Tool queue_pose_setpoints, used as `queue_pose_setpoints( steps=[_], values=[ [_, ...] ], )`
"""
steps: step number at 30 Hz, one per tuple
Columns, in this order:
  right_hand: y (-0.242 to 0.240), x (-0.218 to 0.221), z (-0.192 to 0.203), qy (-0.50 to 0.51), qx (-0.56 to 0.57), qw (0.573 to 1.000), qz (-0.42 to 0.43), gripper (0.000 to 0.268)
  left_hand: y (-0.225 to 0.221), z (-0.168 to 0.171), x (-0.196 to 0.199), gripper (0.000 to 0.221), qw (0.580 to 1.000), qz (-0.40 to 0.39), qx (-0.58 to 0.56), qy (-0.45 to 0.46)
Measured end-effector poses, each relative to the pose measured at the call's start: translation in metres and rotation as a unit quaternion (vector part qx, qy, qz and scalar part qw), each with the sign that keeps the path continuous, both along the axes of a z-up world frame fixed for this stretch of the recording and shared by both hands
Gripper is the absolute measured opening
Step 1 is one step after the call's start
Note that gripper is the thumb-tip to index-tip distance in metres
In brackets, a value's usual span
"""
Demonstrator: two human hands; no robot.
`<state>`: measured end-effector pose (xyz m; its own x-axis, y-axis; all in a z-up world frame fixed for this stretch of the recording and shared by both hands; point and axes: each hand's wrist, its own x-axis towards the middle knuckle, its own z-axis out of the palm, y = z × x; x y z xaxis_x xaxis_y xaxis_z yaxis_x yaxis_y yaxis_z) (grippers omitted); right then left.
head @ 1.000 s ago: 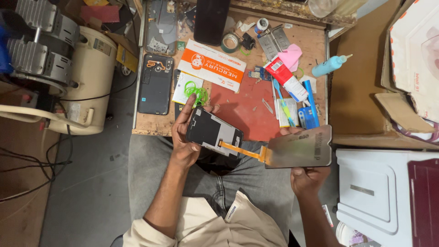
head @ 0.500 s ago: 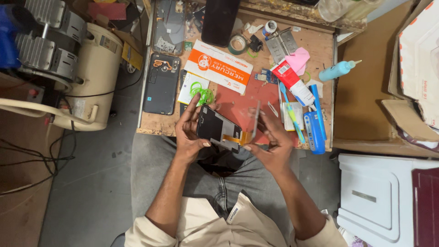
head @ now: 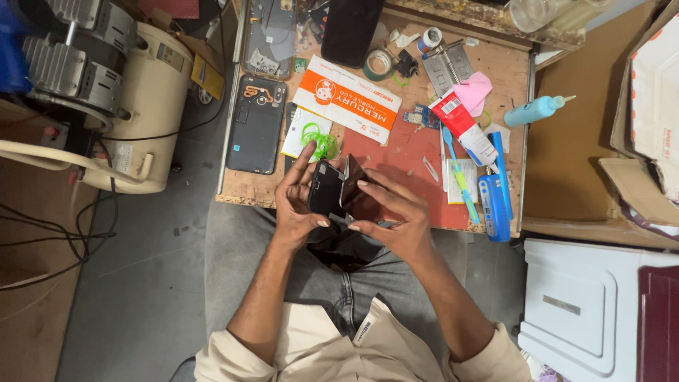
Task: The person applies adhesive from a tube to the perimeter of a phone chassis held in one hand. They then pick up a screen panel and align it over the chassis before pressing it down.
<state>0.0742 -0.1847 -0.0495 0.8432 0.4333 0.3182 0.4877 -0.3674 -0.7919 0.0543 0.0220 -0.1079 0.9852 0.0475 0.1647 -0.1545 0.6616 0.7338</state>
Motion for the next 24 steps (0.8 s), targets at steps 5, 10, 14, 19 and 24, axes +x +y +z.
queue_pose_setpoints(
  steps=[5, 10, 14, 19, 24],
  values=[
    [0.006, 0.0, 0.004, 0.044, -0.032, 0.999, 0.004, 0.066, 0.0, -0.001, 0.002, 0.134, 1.0, -0.001, -0.012, -0.01],
    [0.01, -0.001, 0.005, -0.003, -0.05, 0.999, 0.018, 0.066, 0.0, -0.002, 0.001, 0.134, 1.0, -0.003, -0.015, -0.005],
    [0.012, -0.002, 0.005, -0.016, -0.068, 0.997, 0.01, 0.067, 0.0, -0.004, 0.001, 0.134, 1.0, 0.0, -0.001, -0.001],
    [0.014, -0.002, 0.005, -0.036, -0.078, 0.996, 0.009, 0.066, 0.001, -0.007, 0.0, 0.133, 1.0, 0.006, 0.016, -0.002],
    [0.016, -0.003, 0.006, -0.044, -0.083, 0.996, 0.009, 0.065, 0.0, -0.015, 0.001, 0.127, 0.999, 0.017, 0.034, -0.006]
  ],
)
